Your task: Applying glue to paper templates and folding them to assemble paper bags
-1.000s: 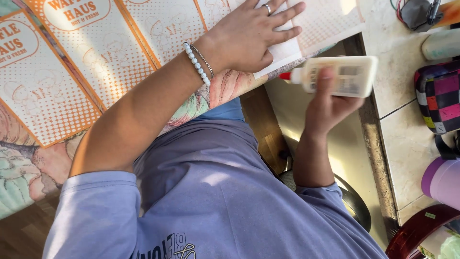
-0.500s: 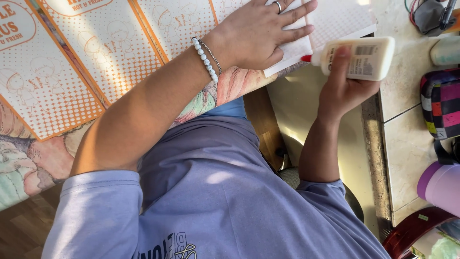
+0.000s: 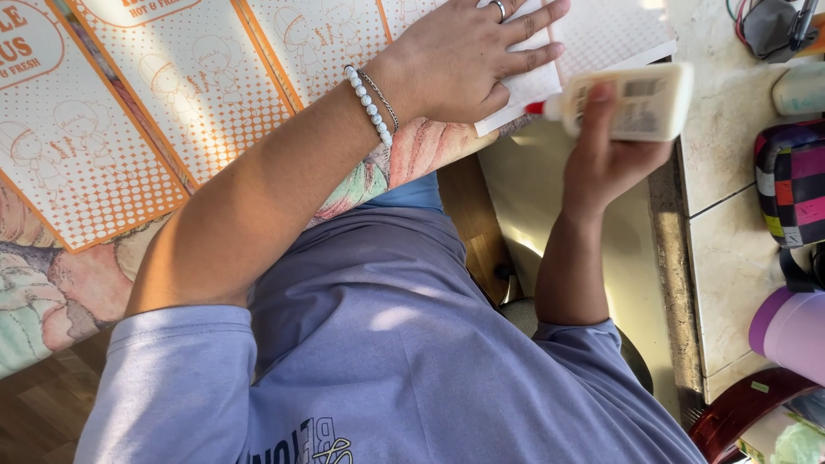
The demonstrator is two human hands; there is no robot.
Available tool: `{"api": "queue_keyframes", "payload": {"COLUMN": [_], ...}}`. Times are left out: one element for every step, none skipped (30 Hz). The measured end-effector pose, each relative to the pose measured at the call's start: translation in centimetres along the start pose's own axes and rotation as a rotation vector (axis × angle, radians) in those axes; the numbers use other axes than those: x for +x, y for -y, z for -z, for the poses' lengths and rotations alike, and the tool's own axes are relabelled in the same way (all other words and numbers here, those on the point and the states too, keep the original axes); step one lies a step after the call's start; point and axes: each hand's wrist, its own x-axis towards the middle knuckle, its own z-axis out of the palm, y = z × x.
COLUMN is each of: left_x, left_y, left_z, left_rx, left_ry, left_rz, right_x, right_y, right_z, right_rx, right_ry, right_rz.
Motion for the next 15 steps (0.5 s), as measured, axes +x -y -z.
{"api": "queue_keyframes", "payload": {"left_x": [0.0, 0.0, 0.0, 0.0, 0.0, 0.0, -0.1, -0.1, 0.0, 0.0, 0.0, 0.0, -0.1, 0.0, 0.0], "left_y": [0.0, -0.1, -0.1, -0.1, -0.1, 0.0, -0.1, 0.0, 0.0, 0.1, 0.0, 0.0, 0.0, 0.0, -0.1], "left_z": [-0.1, -0.1, -0.1, 0.0, 0.0, 0.0, 0.0, -0.1, -0.2, -0.3, -0.4, -0.4, -0.4, -0.3, -0.2], "left_rx": [0.007, 0.004, 0.004, 0.003, 0.005, 0.003, -0.002, -0.004, -0.034, -0.064, -0.067, -0.05, -0.032, -0.033, -0.038], "left_ry": [-0.026, -0.027, -0.03, -0.033, -0.032, -0.028, -0.024, -0.021, -0.036, -0.05, -0.049, -0.046, -0.044, -0.043, -0.032], "left_rz": [-0.014, -0.013, -0.003, 0.007, 0.007, 0.002, -0.005, -0.006, -0.017, -0.028, -0.029, -0.024, -0.016, -0.016, -0.007], "right_x": [0.6, 0.8, 1.0, 1.3, 1.1, 0.9, 0.6, 0.2, -0.3, -0.8, -1.0, -1.2, -1.3, -0.8, -0.3], "right_y": [-0.6, -1.4, -2.2, -3.0, -2.4, -1.8, -1.2, -0.6, 0.0, 0.6, 0.5, 0.4, 0.4, -0.3, -0.8], "right_z": [0.3, 0.7, 0.9, 1.2, 1.0, 0.9, 0.8, 0.4, 0.1, -0.1, -0.2, -0.2, -0.3, -0.1, 0.2], "right_rx": [0.028, 0.026, 0.067, 0.11, 0.111, 0.097, 0.081, 0.08, 0.071, 0.061, 0.059, 0.074, 0.09, 0.09, 0.036], "right_ry": [-0.049, -0.047, -0.09, -0.133, -0.134, -0.1, -0.068, -0.069, -0.016, 0.037, 0.036, 0.057, 0.081, 0.082, -0.015], "right_rz": [0.001, 0.001, 0.007, 0.014, 0.014, 0.019, 0.021, 0.018, 0.012, 0.006, 0.004, 0.024, 0.044, 0.043, 0.046]}}
